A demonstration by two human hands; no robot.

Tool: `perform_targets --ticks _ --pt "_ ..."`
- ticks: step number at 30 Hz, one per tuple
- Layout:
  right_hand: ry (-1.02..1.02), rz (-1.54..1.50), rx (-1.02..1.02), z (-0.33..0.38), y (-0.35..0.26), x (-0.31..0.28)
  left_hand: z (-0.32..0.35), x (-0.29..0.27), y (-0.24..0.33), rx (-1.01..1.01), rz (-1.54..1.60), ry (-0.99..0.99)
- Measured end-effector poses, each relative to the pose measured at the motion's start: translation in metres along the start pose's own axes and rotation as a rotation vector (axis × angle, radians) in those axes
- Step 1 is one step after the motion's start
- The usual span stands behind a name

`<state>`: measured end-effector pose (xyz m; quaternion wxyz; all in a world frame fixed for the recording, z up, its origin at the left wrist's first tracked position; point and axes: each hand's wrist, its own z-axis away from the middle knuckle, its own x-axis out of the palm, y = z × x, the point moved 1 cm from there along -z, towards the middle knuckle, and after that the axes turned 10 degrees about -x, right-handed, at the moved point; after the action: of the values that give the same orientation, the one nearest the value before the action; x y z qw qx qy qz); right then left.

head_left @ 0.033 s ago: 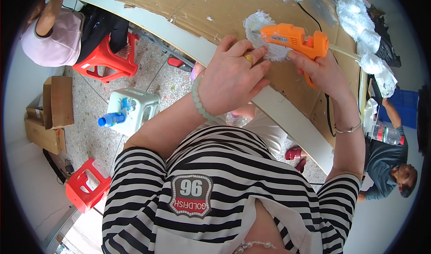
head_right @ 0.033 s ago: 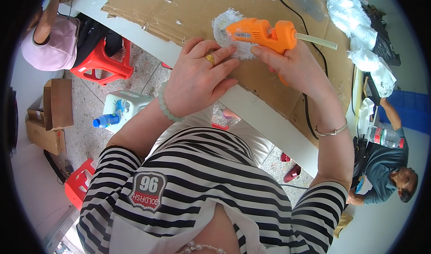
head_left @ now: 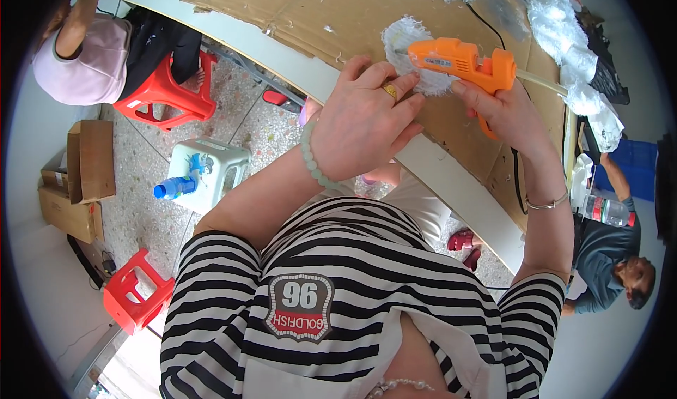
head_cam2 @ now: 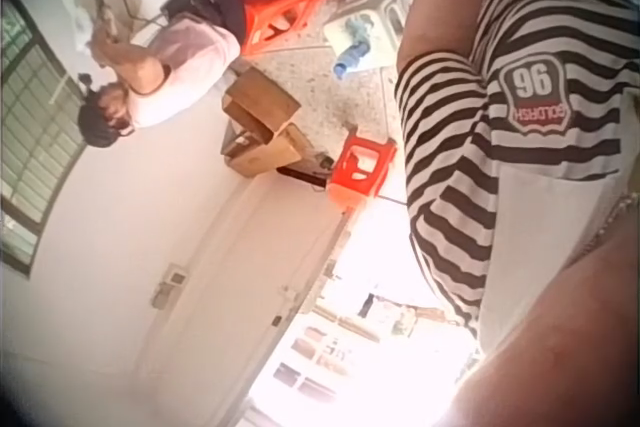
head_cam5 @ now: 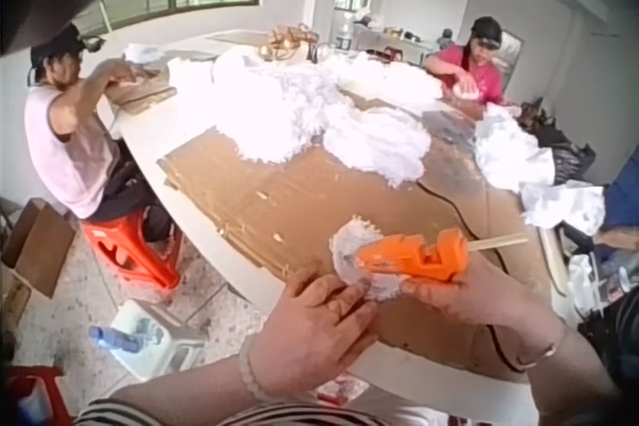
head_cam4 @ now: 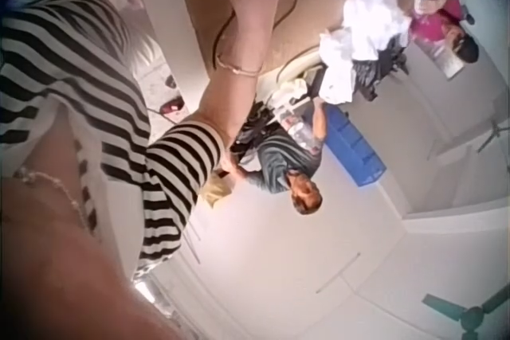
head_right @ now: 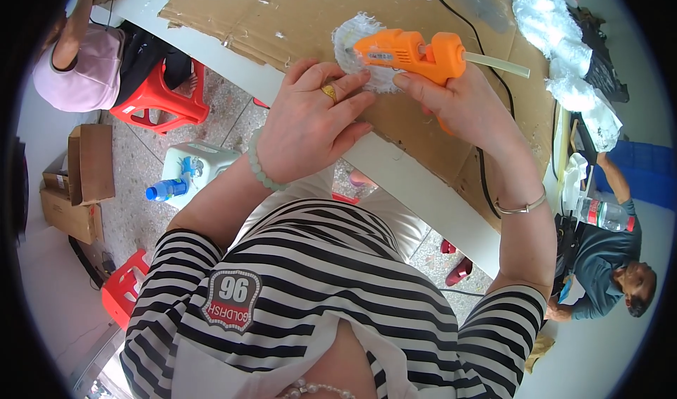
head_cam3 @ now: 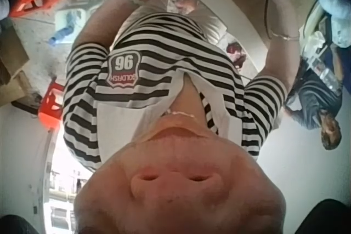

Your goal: Using a hot glue gun to attach synthetic stuffing material to cardboard.

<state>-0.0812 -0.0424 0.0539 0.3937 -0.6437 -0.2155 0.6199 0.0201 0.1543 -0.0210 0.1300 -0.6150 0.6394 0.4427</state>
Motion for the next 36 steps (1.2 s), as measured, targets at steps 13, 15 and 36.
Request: perform_targets --ticks 13,15,36 --pt "-0.051 0.05 0.02 -0.0016 -0.003 -0.0052 -0.0002 -0.0007 0.001 0.0 -0.011 0.002" --pt "-0.045 0.068 0.008 -0.0033 -0.0028 -0.0049 -0.0002 -0.0003 0.0015 0.0 -0.011 0.006" --pt "-0.051 0.031 -0.011 0.0018 -0.0059 -0.0106 0.0003 0.0005 0.0008 -0.003 -0.011 0.025"
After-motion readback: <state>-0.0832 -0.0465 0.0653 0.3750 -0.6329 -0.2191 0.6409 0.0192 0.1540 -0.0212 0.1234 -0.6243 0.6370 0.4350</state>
